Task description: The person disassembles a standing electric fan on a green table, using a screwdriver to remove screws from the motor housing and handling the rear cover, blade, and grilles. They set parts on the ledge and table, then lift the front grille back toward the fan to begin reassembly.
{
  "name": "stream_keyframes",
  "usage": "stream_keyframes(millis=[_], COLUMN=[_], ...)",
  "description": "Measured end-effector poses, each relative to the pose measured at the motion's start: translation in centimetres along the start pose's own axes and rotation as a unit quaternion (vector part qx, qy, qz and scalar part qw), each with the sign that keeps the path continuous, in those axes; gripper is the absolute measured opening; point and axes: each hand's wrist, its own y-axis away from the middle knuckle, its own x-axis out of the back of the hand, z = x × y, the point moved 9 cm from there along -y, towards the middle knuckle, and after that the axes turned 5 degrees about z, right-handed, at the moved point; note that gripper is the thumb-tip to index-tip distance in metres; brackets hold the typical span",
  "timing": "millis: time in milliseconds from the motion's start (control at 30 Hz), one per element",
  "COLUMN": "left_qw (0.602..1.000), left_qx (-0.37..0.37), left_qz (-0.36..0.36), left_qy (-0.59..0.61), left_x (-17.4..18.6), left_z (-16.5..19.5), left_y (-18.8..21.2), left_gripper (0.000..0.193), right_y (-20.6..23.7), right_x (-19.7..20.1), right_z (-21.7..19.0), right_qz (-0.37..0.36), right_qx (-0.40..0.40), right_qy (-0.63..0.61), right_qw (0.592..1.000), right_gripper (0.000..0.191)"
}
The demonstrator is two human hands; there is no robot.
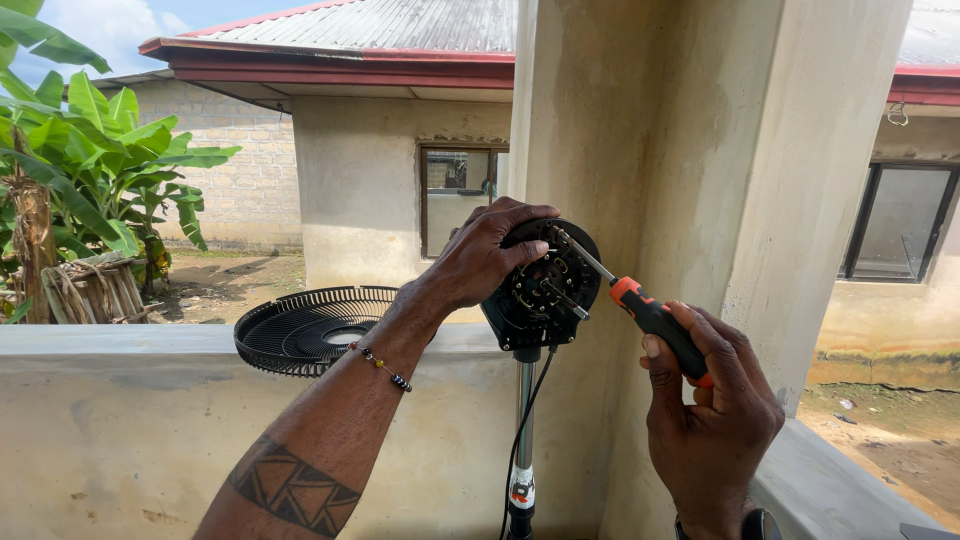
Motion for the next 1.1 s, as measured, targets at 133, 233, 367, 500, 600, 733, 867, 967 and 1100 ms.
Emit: stream_keyframes(millis=[133, 233, 367, 500, 600, 733, 867, 967, 1100], left_qw=[0.999, 0.999, 0.998, 0.998, 0.998, 0.998, 0.996, 0.995, 0.994], left_qx=[0.011, 0.028, 0.025, 0.017, 0.013, 0.026, 0.039, 0.047, 0.057], left_qz=[0.007, 0.001, 0.000, 0.008, 0.009, 0.003, 0.007, 0.009, 0.013], left_qy=[-0.031, -0.036, -0.057, -0.060, -0.053, -0.061, -0.085, -0.091, -0.095], left_x=[0.2, 0.1, 0.1, 0.2, 0.2, 0.0, 0.1, 0.1, 0.1], left_z=[-0.1, -0.3, -0.2, -0.1, -0.1, -0.2, -0.2, -0.1, -0.3], left_y=[0.0, 0.0, 0.2, 0.3, 0.4, 0.2, 0.3, 0.4, 0.4], left_gripper=[0.044, 0.044, 0.044, 0.044, 0.044, 0.044, 0.043, 0.043, 0.042], right_y=[-0.3, -0.4, -0.3, -0.5, -0.8, -2.0, -4.3, -6.5, -7.6], right_x=[-0.3, -0.5, -0.7, -0.7, -0.6, -0.6, -0.9, -1.7, -1.8], right_z=[-0.1, -0.2, -0.7, -1.2, -2.2, -3.7, -4.1, -1.0, -1.2], right_qz=[-0.009, -0.011, -0.015, -0.017, -0.013, -0.021, -0.049, -0.112, -0.122], right_qx=[0.003, 0.006, 0.026, 0.046, 0.082, 0.132, 0.131, -0.046, -0.063], right_qy=[0.011, 0.010, 0.011, 0.029, 0.054, 0.088, 0.125, 0.132, -0.041], right_qw=[1.000, 1.000, 0.999, 0.998, 0.995, 0.987, 0.982, 0.984, 0.990], right_gripper=[0.026, 0.026, 0.026, 0.028, 0.030, 0.029, 0.031, 0.016, 0.034])
